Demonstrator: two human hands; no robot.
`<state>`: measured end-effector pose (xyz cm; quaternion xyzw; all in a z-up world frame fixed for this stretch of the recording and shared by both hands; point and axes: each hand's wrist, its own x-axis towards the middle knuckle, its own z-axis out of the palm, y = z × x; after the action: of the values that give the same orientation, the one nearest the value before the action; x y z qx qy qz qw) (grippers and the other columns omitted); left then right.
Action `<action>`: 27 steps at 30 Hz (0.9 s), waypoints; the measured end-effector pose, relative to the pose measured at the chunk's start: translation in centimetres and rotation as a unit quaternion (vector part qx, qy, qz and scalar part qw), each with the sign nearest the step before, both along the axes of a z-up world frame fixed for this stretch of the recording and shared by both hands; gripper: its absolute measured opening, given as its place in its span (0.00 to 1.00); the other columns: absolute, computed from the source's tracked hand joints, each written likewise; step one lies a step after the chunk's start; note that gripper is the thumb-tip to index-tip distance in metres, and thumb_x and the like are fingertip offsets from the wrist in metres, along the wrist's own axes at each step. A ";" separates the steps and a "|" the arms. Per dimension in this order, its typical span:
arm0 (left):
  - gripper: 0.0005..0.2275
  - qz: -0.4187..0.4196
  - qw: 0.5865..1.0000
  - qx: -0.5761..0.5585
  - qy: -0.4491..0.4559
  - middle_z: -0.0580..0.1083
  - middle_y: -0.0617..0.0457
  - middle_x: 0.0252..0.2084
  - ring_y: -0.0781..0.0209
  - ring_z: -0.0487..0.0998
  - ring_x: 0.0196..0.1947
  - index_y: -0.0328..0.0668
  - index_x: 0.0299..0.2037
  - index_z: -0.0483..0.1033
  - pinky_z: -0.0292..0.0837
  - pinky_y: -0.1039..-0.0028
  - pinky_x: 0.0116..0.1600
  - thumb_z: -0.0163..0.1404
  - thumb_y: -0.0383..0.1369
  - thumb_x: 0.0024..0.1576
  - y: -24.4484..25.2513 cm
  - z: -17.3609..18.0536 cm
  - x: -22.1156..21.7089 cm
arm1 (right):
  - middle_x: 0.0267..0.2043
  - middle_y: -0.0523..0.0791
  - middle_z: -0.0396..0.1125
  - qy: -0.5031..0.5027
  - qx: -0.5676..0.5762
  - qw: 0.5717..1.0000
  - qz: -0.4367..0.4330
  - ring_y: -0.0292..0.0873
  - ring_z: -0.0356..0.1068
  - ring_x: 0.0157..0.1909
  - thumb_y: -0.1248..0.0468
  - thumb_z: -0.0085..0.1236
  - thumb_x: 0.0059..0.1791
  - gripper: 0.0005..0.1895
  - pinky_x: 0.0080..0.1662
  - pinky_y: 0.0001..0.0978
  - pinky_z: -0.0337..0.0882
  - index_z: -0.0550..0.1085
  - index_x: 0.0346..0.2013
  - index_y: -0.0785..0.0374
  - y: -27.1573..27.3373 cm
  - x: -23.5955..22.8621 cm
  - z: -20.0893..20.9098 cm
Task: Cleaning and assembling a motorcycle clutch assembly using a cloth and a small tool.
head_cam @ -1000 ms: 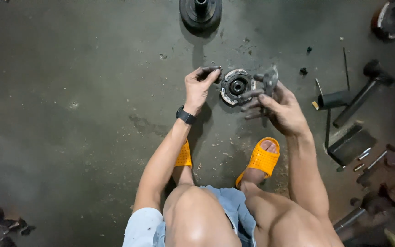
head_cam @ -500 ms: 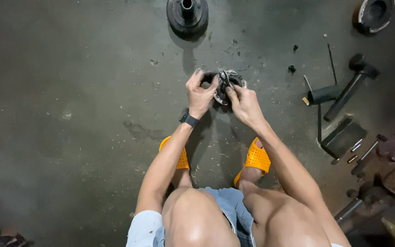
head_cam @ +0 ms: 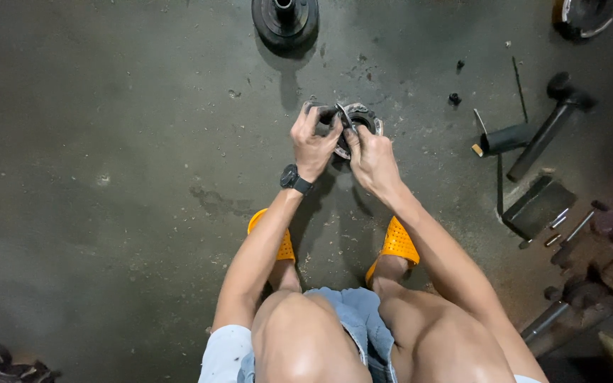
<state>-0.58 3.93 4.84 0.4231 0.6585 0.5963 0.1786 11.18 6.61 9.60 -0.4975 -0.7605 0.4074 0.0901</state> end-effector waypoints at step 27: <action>0.07 -0.126 0.889 -0.277 0.342 0.67 0.43 0.32 0.46 0.71 0.32 0.37 0.31 0.66 0.68 0.62 0.34 0.52 0.27 0.47 -3.6 -6.3 -5.4 | 0.28 0.55 0.67 0.075 -0.091 0.976 -0.185 0.45 0.64 0.39 0.67 0.41 0.52 0.13 0.40 0.40 0.65 0.73 0.32 0.72 -0.5 6.2 2.5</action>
<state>-5.94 0.34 -1.45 0.6136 0.7584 0.1804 0.1261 17.39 6.08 12.07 -0.6032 -0.6065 0.4874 0.1755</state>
